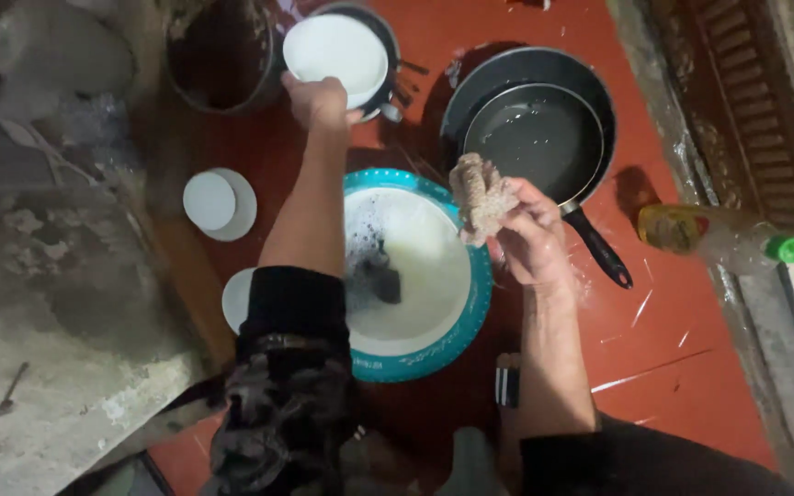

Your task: Washing and rinsing small bowls in a basin of soapy water on the floor

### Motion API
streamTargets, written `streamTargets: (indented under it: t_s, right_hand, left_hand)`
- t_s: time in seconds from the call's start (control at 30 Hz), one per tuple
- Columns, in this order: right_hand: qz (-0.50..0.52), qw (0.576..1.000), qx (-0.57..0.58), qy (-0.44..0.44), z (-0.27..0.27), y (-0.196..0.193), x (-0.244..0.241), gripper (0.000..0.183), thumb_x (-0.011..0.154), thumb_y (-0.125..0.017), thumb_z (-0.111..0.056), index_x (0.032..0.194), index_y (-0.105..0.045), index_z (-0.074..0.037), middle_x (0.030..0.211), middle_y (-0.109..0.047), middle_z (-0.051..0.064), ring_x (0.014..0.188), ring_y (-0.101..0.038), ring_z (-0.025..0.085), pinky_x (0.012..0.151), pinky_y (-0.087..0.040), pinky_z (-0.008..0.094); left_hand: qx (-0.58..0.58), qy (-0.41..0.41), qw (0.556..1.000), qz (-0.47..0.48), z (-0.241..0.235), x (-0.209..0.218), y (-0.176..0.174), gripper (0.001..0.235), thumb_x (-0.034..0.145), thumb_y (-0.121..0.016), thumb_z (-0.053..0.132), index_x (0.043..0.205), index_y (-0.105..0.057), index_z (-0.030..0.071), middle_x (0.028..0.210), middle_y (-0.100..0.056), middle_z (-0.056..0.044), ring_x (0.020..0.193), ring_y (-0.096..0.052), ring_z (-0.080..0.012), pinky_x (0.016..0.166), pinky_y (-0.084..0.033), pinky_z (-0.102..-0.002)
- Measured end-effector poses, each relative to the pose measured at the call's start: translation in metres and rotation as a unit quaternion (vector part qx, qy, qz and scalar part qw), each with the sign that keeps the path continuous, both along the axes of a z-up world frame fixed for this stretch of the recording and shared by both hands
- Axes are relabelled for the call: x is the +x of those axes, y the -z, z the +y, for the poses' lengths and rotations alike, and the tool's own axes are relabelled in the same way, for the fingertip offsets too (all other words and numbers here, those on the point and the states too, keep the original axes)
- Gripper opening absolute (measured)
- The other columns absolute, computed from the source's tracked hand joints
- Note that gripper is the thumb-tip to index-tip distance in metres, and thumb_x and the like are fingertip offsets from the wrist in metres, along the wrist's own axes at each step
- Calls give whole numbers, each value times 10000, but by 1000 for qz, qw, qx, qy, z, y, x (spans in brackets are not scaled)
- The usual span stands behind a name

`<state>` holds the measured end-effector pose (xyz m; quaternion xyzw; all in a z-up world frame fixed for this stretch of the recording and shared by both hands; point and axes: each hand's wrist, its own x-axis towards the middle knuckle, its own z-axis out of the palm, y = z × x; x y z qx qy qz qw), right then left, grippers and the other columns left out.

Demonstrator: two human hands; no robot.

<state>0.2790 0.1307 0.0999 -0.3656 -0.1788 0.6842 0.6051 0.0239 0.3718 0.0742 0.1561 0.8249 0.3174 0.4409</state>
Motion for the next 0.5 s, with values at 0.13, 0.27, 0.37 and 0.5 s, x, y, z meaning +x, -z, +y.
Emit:
streamTargets:
  t_s: [0.13, 0.27, 0.37, 0.5]
  right_hand:
    - [41, 999, -5, -1, -2, -15, -1, 428, 832, -572, 68, 1253, -643, 29, 1152, -692, 132, 1014, -644, 197, 947, -505, 292]
    - [25, 999, 14, -14, 0, -25, 0, 408, 828, -574, 42, 1228, -649, 30, 1089, -700, 110, 941, -633, 158, 869, -491, 241]
    - [54, 998, 36, -7, -5, -38, 5, 409, 843, -585, 33, 1249, -638, 38, 1112, -699, 133, 937, -650, 183, 856, -527, 274]
    - [-36, 997, 71, -9, -8, -55, 11, 440, 771, -641, -109, 1205, -646, -39, 1052, -659, 28, 875, -579, 93, 768, -491, 202]
  left_hand:
    - [-25, 194, 951, 241, 14, -8, 15, 822, 953, -671, 86, 1587, -204, 322, 1236, -588, -125, 1033, -740, -304, 807, -724, -387]
    - [99, 381, 727, 562, 21, -38, 24, 545, 1023, -526, 102, 1524, -380, 260, 1606, -146, -336, 897, -696, -367, 716, -561, -447]
    - [166, 427, 562, 689, 9, -50, -3, 604, 926, -690, 73, 1458, -477, 264, 1588, -107, -332, 709, -636, -381, 543, -513, -479]
    - [242, 461, 449, 726, -2, -72, -42, 219, 957, -630, 221, 770, -738, 258, 713, -720, -13, 523, -652, -233, 448, -508, -410]
